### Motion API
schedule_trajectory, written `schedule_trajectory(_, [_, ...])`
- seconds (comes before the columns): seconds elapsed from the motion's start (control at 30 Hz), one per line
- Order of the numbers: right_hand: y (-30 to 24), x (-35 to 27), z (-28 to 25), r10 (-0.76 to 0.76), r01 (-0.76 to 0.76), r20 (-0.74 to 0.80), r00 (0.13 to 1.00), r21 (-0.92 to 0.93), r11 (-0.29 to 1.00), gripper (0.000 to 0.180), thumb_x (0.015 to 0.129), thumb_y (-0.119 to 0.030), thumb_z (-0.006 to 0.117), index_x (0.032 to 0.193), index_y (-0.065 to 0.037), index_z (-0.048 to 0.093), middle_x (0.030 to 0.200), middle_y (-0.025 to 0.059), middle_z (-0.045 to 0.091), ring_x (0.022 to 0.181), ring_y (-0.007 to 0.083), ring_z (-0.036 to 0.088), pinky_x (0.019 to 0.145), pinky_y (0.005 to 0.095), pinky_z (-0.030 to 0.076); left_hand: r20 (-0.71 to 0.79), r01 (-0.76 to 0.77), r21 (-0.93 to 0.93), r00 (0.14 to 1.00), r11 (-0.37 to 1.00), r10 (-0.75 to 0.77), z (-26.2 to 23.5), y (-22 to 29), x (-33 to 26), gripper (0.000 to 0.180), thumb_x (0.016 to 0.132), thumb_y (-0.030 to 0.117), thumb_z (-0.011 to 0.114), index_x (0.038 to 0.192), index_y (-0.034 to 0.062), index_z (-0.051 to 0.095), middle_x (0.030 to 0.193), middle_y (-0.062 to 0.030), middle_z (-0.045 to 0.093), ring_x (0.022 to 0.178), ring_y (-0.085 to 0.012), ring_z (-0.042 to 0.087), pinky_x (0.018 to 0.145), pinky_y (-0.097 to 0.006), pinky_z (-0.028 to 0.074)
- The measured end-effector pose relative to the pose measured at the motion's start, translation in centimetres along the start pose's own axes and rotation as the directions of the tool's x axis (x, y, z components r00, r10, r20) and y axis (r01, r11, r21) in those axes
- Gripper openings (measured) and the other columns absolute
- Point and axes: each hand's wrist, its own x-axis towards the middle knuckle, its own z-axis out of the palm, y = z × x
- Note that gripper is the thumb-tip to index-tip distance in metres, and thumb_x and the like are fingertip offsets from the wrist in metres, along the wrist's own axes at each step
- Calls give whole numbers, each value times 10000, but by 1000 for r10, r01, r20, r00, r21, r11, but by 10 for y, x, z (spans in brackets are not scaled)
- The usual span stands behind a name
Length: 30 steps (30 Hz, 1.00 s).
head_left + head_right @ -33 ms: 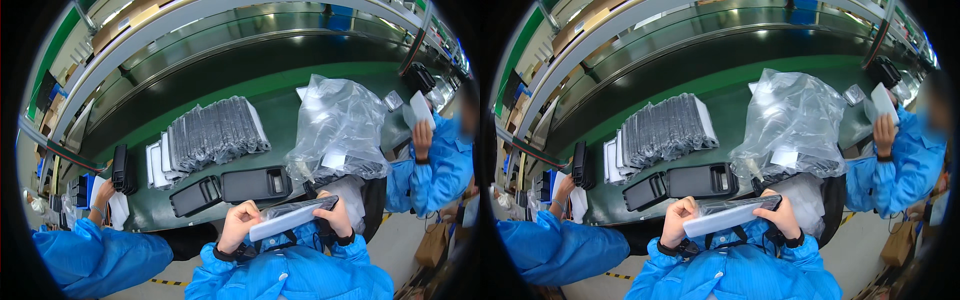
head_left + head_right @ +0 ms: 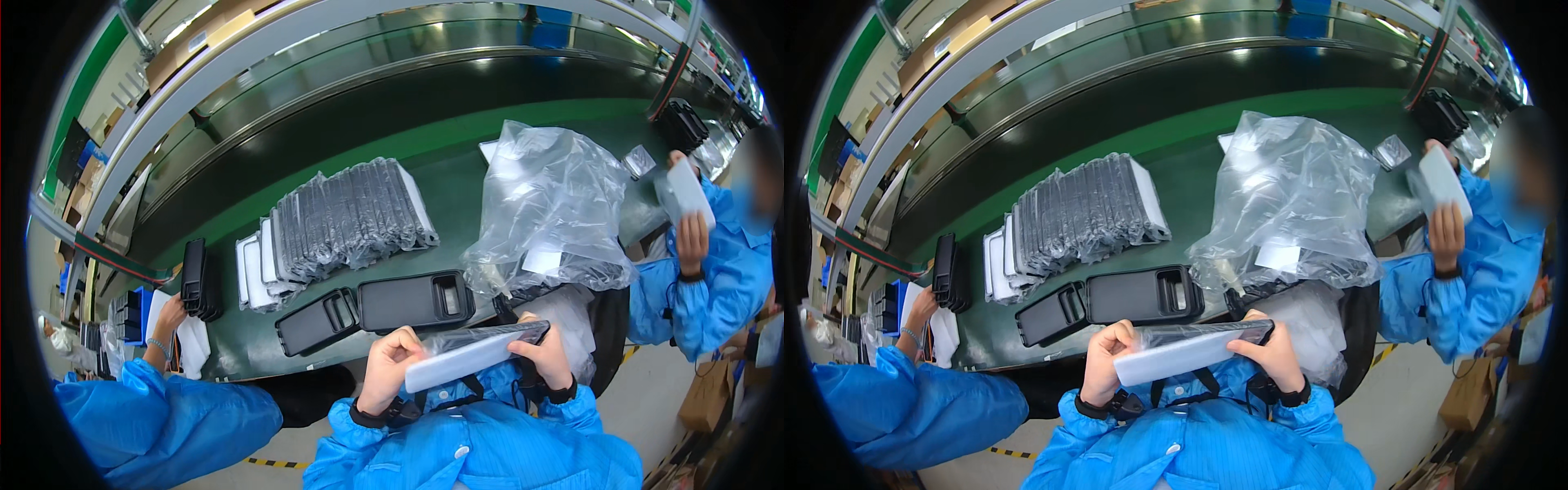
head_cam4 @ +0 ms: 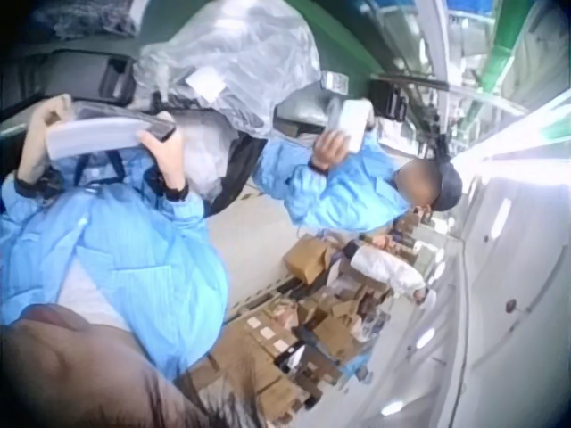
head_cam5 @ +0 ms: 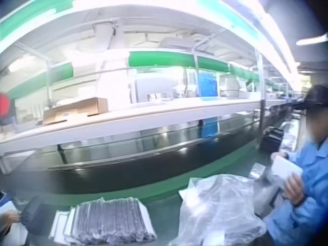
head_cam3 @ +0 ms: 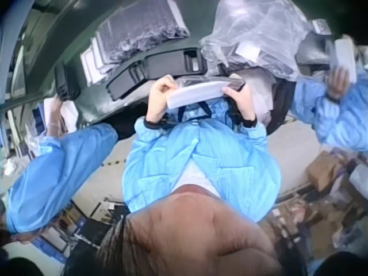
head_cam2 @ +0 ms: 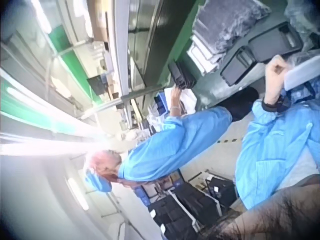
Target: Removing phone cases from protective film and checking them on an assembly line.
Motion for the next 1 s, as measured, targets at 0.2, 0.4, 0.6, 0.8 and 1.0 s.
schedule_trajectory(0.2, [4, -15, 13, 31, -10, -122, 992, 174, 985, 201, 716, -91, 750, 833, -3, 613, 787, 1, 619, 725, 54, 528, 645, 221, 428, -130, -140, 264, 975, 954, 179, 21, -4, -3, 339, 930, 289, 483, 861, -29, 576, 836, -63, 538, 747, -137, 523, 688, -249, 409])
schedule_trajectory(0.4, [10, -24, -4, 24, -16, -81, 996, 101, 995, 231, 704, -107, 769, 852, 6, 631, 717, -31, 596, 632, 31, 497, 548, 194, 393, -26, -265, 684, 922, 680, 386, 19, -5, -14, 250, 804, 169, 665, 875, -34, 538, 868, -90, 505, 737, -155, 492, 633, -258, 397])
schedule_trajectory(0.6, [33, -98, -113, -94, 357, -653, 751, 283, 890, 330, 873, -365, 605, 891, -46, 520, 581, -24, 460, 462, 80, 447, 426, 223, 390, -110, -336, 457, 897, 823, 427, 20, -8, -4, 182, 843, 133, 619, 900, -2, 511, 868, -61, 513, 751, -109, 479, 653, -249, 401])
schedule_trajectory(0.8, [30, -170, -175, -221, 671, -819, 529, 244, 700, 340, 915, -468, 504, 848, -155, 620, 519, -101, 327, 425, 11, 250, 401, 181, 194, 377, -265, 494, 924, 828, 71, 100, -91, 47, 282, 892, 160, 554, 1106, -5, 474, 955, -193, 584, 862, -299, 618, 739, -332, 467])
schedule_trajectory(1.0, [36, -159, -146, -156, 449, -895, 418, 55, 892, 379, 923, -442, 506, 755, -103, 500, 545, -59, 290, 458, 46, 261, 427, 211, 235, 579, -564, 699, 807, 440, 116, 142, -173, 100, 355, 847, 120, 546, 1168, 6, 444, 1044, -199, 535, 941, -347, 535, 789, -404, 465])
